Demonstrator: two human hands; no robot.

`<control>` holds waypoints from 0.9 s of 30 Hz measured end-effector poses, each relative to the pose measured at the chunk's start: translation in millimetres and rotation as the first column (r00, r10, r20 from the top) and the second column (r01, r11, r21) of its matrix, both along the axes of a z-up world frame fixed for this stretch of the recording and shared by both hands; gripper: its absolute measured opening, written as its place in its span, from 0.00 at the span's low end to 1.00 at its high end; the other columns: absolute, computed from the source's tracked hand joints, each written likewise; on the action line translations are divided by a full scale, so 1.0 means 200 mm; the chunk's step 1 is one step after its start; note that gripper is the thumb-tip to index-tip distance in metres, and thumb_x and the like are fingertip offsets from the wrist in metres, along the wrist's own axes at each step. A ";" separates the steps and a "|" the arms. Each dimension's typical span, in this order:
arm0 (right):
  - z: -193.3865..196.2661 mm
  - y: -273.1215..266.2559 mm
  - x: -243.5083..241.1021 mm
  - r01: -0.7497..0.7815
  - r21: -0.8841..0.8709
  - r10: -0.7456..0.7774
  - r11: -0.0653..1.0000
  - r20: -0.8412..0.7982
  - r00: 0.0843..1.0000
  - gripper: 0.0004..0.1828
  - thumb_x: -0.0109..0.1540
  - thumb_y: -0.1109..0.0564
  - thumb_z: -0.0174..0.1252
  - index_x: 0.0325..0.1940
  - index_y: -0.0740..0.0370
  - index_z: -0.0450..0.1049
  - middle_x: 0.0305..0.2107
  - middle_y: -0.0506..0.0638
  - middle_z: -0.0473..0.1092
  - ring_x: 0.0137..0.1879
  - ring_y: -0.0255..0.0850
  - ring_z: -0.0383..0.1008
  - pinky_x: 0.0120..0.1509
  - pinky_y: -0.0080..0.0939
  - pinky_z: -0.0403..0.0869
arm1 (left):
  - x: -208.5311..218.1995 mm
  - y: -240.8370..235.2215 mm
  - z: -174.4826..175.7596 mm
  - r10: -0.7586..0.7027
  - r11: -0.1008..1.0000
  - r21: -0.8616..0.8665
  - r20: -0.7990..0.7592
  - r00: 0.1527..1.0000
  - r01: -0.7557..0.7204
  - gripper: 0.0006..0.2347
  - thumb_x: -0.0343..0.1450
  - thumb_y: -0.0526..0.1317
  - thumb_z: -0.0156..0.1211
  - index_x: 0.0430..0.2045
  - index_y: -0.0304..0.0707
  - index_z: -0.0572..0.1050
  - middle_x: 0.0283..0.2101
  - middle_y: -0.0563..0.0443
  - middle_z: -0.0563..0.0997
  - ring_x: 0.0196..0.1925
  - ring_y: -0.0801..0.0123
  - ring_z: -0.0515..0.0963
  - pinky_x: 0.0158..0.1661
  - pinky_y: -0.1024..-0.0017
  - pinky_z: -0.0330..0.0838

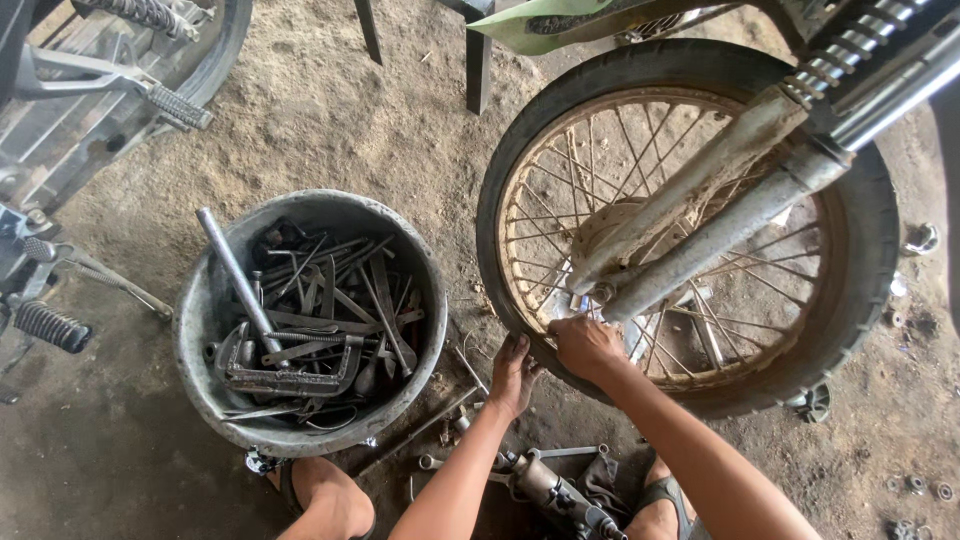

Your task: The person sits on the ground and uses both hands to fit a motorcycle tire onto the front wheel rim. They repeatedly press and pull the tire bead to seat it around the rim, working their way around the circumference of the wheel.

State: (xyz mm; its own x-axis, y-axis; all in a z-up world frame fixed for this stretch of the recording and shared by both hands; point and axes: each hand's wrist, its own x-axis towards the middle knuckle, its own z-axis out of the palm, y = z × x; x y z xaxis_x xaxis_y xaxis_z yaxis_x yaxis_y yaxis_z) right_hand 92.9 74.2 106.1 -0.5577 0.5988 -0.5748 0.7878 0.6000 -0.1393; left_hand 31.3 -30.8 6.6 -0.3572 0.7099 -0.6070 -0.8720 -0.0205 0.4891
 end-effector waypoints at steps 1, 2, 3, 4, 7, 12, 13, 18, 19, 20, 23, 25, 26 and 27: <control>-0.04 0.01 0.00 -0.002 -0.001 0.002 1.000 0.001 1.000 0.20 0.54 0.58 0.39 0.43 0.41 0.71 0.32 0.52 0.72 0.42 0.47 0.74 0.44 0.47 0.74 | 0.00 0.01 -0.07 0.002 1.000 -0.001 0.001 1.000 -0.002 0.17 0.63 0.47 0.59 0.44 0.46 0.67 0.39 0.57 0.68 0.35 0.74 0.68 0.42 0.69 0.71; -0.08 0.01 0.00 -0.007 0.004 0.007 1.000 -0.025 1.000 0.17 0.53 0.58 0.40 0.39 0.42 0.72 0.29 0.51 0.72 0.40 0.46 0.74 0.42 0.46 0.74 | 0.01 0.01 -0.14 0.029 0.999 0.015 0.061 0.998 -0.029 0.19 0.62 0.52 0.59 0.43 0.48 0.69 0.40 0.56 0.70 0.38 0.71 0.69 0.45 0.67 0.68; -0.12 0.02 0.00 -0.012 0.009 0.013 1.000 -0.051 0.999 0.15 0.53 0.58 0.41 0.35 0.43 0.72 0.26 0.49 0.71 0.38 0.44 0.74 0.39 0.45 0.74 | 0.01 0.02 -0.21 0.054 0.998 0.029 0.122 0.991 -0.058 0.21 0.61 0.56 0.59 0.42 0.50 0.70 0.41 0.55 0.72 0.40 0.69 0.70 0.48 0.64 0.65; -0.16 0.01 0.02 -0.014 0.007 0.015 1.000 -0.049 0.999 0.15 0.53 0.58 0.41 0.35 0.43 0.72 0.26 0.49 0.71 0.38 0.44 0.74 0.39 0.45 0.74 | 0.01 0.05 -0.18 0.056 0.998 0.027 0.125 0.991 -0.060 0.21 0.61 0.56 0.59 0.42 0.50 0.70 0.41 0.55 0.72 0.40 0.69 0.70 0.48 0.64 0.65; -0.31 -0.01 0.04 -0.125 0.379 0.288 0.917 -0.412 0.864 0.08 0.50 0.55 0.44 0.24 0.53 0.70 0.19 0.54 0.69 0.31 0.48 0.73 0.31 0.50 0.74 | -0.02 0.10 -0.03 0.043 0.998 0.039 0.117 0.992 -0.048 0.21 0.61 0.56 0.60 0.41 0.46 0.71 0.40 0.51 0.72 0.40 0.66 0.71 0.48 0.61 0.66; -0.21 -0.06 -0.14 -0.225 0.614 0.347 0.756 -0.084 0.934 0.08 0.44 0.62 0.48 0.12 0.54 0.68 0.07 0.47 0.64 0.18 0.43 0.70 0.17 0.42 0.67 | -0.05 0.15 -0.12 0.043 0.995 0.082 0.065 0.997 -0.049 0.24 0.63 0.57 0.55 0.44 0.39 0.69 0.44 0.43 0.74 0.47 0.58 0.72 0.53 0.58 0.60; -0.30 -0.08 -0.11 -0.223 0.617 0.345 0.755 -0.084 0.935 0.08 0.44 0.62 0.48 0.12 0.54 0.68 0.07 0.47 0.64 0.18 0.43 0.70 0.17 0.42 0.67 | -0.06 0.14 -0.16 0.041 0.995 0.085 0.065 0.997 -0.047 0.24 0.63 0.57 0.55 0.44 0.39 0.69 0.44 0.43 0.74 0.47 0.58 0.72 0.53 0.58 0.60; -0.22 0.09 -0.10 -0.020 -0.103 0.016 0.995 -0.039 0.999 0.18 0.50 0.48 0.52 0.22 0.68 0.74 0.21 0.62 0.71 0.35 0.54 0.75 0.33 0.52 0.73 | -0.25 0.19 0.43 -0.004 0.964 -0.264 0.053 0.999 0.017 0.37 0.62 0.68 0.41 0.56 0.36 0.56 0.61 0.37 0.54 0.65 0.51 0.49 0.62 0.57 0.29; -0.19 0.06 -0.07 -0.020 -0.112 0.017 0.993 -0.031 0.999 0.18 0.50 0.48 0.52 0.22 0.68 0.74 0.21 0.62 0.71 0.35 0.54 0.75 0.33 0.52 0.73 | -0.23 0.22 0.48 -0.003 0.962 -0.273 0.061 0.998 0.019 0.37 0.62 0.68 0.41 0.56 0.36 0.56 0.61 0.37 0.54 0.65 0.51 0.49 0.62 0.57 0.29; -0.15 0.06 -0.06 0.398 -0.342 -0.442 0.851 -0.058 0.895 0.17 0.51 0.49 0.51 0.25 0.68 0.74 0.18 0.57 0.70 0.28 0.45 0.71 0.28 0.40 0.68 | -0.24 0.27 0.54 -0.076 0.919 -0.390 -0.047 0.996 0.052 0.36 0.61 0.70 0.36 0.54 0.41 0.59 0.59 0.43 0.59 0.64 0.60 0.52 0.61 0.63 0.21; -0.16 -0.04 -0.09 0.640 -0.397 -0.738 0.658 -0.171 0.653 0.15 0.52 0.51 0.51 0.28 0.67 0.73 0.15 0.52 0.67 0.20 0.40 0.67 0.23 0.33 0.64 | -0.24 0.34 0.29 -0.068 0.892 -0.451 -0.184 0.981 -0.023 0.35 0.60 0.72 0.36 0.44 0.40 0.66 0.48 0.44 0.68 0.55 0.64 0.63 0.58 0.66 0.33; -0.27 -0.27 -0.11 0.584 -0.229 -0.627 0.779 -0.322 0.710 0.14 0.53 0.51 0.50 0.27 0.66 0.71 0.14 0.52 0.66 0.19 0.43 0.68 0.22 0.37 0.65 | -0.21 0.33 -0.06 0.032 0.900 -0.420 -0.209 0.977 -0.119 0.35 0.60 0.71 0.40 0.37 0.34 0.69 0.40 0.40 0.72 0.47 0.59 0.71 0.56 0.64 0.52; -0.33 -0.42 -0.14 0.510 0.060 -0.408 0.858 -0.525 0.747 0.11 0.53 0.53 0.50 0.25 0.64 0.69 0.13 0.52 0.64 0.18 0.47 0.69 0.20 0.42 0.66 | -0.20 0.36 -0.23 0.065 0.906 -0.394 -0.233 0.970 -0.156 0.32 0.60 0.71 0.42 0.27 0.35 0.70 0.31 0.42 0.73 0.37 0.60 0.73 0.45 0.66 0.61; -0.38 -0.57 -0.16 0.442 0.359 -0.129 0.822 -0.638 0.759 0.09 0.54 0.54 0.49 0.24 0.62 0.67 0.12 0.53 0.62 0.17 0.52 0.69 0.19 0.48 0.67 | -0.18 0.38 -0.39 0.099 0.910 -0.368 -0.256 0.961 -0.192 0.31 0.60 0.70 0.44 0.16 0.35 0.71 0.22 0.43 0.73 0.28 0.60 0.74 0.35 0.68 0.69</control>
